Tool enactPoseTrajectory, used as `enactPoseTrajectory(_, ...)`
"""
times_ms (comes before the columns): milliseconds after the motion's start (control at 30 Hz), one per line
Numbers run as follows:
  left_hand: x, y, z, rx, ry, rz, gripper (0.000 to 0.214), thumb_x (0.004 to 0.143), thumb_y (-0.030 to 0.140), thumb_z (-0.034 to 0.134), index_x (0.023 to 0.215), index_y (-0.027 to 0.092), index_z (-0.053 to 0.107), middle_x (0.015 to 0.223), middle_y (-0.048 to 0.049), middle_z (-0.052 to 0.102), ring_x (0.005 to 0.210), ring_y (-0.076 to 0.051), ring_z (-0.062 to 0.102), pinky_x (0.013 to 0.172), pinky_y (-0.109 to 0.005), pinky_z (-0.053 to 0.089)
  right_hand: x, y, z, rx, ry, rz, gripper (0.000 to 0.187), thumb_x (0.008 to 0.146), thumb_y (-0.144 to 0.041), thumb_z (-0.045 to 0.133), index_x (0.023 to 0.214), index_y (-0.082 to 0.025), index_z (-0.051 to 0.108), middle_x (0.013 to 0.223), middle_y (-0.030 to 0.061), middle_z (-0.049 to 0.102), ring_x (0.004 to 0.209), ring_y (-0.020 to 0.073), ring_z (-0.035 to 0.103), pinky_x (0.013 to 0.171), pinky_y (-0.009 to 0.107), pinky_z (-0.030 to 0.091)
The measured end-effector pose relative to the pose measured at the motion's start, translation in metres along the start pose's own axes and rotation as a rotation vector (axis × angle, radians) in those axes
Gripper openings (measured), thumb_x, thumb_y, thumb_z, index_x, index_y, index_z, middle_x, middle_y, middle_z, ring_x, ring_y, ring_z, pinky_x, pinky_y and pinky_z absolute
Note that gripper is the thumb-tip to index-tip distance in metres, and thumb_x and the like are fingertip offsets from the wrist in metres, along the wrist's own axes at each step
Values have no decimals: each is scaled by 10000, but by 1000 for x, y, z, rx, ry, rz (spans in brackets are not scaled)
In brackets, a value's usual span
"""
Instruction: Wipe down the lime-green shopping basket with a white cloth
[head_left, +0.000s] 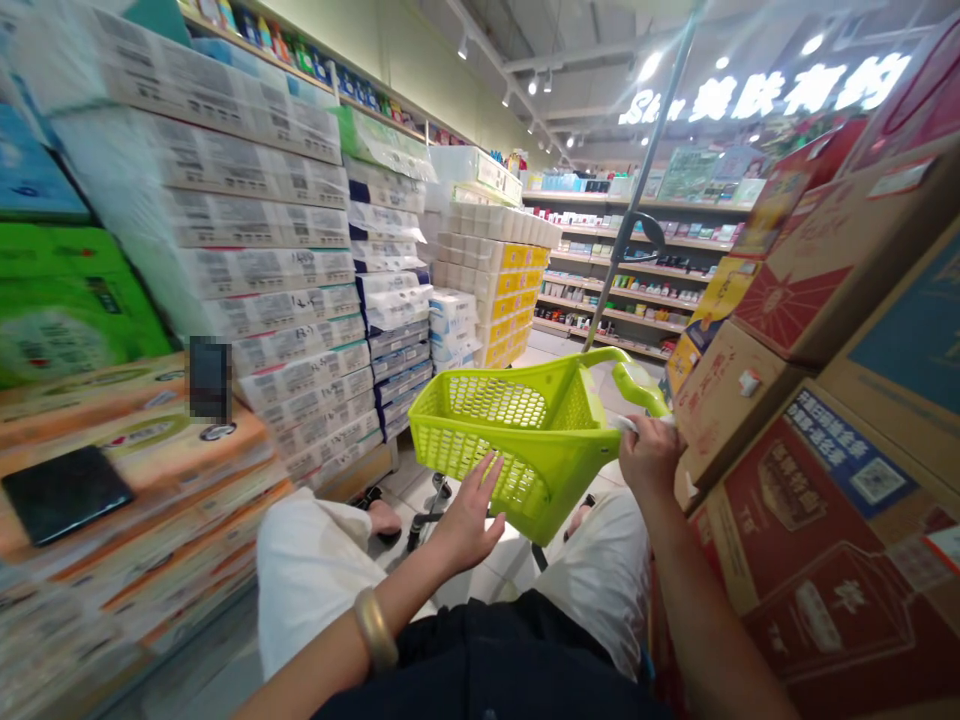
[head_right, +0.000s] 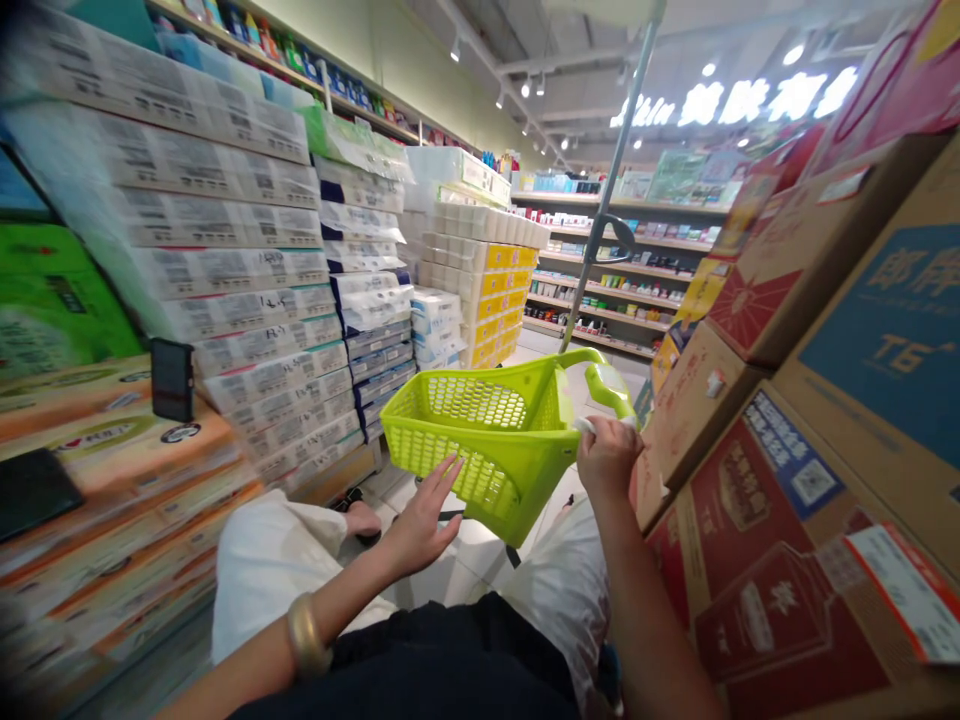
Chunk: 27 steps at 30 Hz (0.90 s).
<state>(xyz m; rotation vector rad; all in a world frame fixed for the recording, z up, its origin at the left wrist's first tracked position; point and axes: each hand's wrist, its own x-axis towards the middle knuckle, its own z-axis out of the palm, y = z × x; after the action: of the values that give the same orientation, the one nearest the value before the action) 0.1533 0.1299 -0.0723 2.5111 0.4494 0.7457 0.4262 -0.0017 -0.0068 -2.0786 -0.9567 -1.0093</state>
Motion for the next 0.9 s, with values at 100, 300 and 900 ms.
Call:
enactPoseTrajectory(100, 19, 10, -6, -13, -28, 62, 745, 822, 199, 515, 1507, 178, 224, 1558, -163, 278, 1441, -290, 269, 1168, -524, 288, 1, -11, -1, -50, -12, -11, 228, 813, -173, 475, 849, -173, 700, 795, 84, 645, 823, 244, 502, 799, 363, 294)
enactPoseTrajectory(300, 61, 36, -7, -16, -93, 177, 775, 778, 204, 555, 1490, 140, 256, 1522, -189, 335, 1416, -316, 307, 1168, -536, 286, -1, -47, -14, -99, -88, -82, 207, 865, -198, 500, 875, -182, 706, 799, 85, 673, 801, 237, 525, 773, 353, 291)
enactPoseTrajectory(900, 51, 59, -23, -111, 235, 71, 383, 746, 251, 600, 1123, 200, 555, 1200, -115, 542, 1308, -306, 405, 1138, -538, 309, 14, -37, -29, 339, -218, -205, 277, 867, -151, 430, 1010, -214, 659, 1005, 70, 706, 987, 234, 610, 910, 376, 422)
